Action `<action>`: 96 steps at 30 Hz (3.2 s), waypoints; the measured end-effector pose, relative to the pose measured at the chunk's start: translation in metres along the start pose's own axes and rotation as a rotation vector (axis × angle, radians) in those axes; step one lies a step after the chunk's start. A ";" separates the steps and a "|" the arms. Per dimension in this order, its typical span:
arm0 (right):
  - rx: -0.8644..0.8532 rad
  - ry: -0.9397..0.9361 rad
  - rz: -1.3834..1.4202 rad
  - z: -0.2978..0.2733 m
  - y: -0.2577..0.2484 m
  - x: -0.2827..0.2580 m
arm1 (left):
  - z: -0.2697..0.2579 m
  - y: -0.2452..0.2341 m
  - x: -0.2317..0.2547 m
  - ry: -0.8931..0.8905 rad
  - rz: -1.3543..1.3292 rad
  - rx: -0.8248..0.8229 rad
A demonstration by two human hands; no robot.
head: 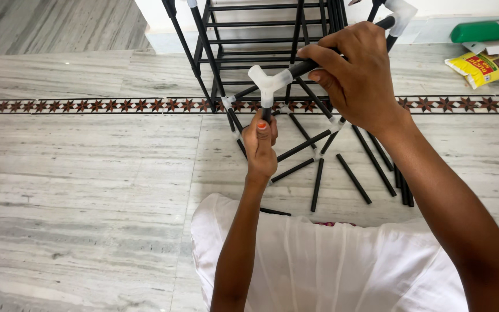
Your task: The person assembles a black metal rack by inserting rods into white plastic connectors. They repeatedly pick up rods and connectors, align them, and press them together to form a frame structure.
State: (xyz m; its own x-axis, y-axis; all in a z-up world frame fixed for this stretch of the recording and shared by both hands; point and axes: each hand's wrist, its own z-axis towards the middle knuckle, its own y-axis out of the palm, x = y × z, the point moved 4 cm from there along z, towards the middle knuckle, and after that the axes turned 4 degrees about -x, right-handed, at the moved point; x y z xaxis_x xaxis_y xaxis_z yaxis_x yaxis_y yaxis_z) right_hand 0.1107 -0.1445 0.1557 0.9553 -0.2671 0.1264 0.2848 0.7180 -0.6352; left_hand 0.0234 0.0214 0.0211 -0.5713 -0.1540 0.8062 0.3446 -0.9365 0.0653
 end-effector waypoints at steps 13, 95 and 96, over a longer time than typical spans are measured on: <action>0.020 0.101 -0.160 -0.001 -0.005 -0.020 | 0.014 -0.023 -0.016 -0.089 -0.351 -0.306; -0.565 -0.107 -0.485 0.007 -0.009 0.030 | 0.130 -0.030 0.086 0.382 0.885 -0.203; -0.543 -0.144 -0.536 0.003 -0.022 0.029 | 0.141 -0.062 0.081 -0.014 0.833 -0.171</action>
State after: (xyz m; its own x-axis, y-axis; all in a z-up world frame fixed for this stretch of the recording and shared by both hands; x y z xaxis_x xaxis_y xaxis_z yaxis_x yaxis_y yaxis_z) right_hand 0.1327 -0.1658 0.1760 0.7097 -0.3759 0.5958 0.6677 0.0891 -0.7391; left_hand 0.0612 0.1112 0.1657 -0.1711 -0.8112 0.5592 0.5307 -0.5541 -0.6413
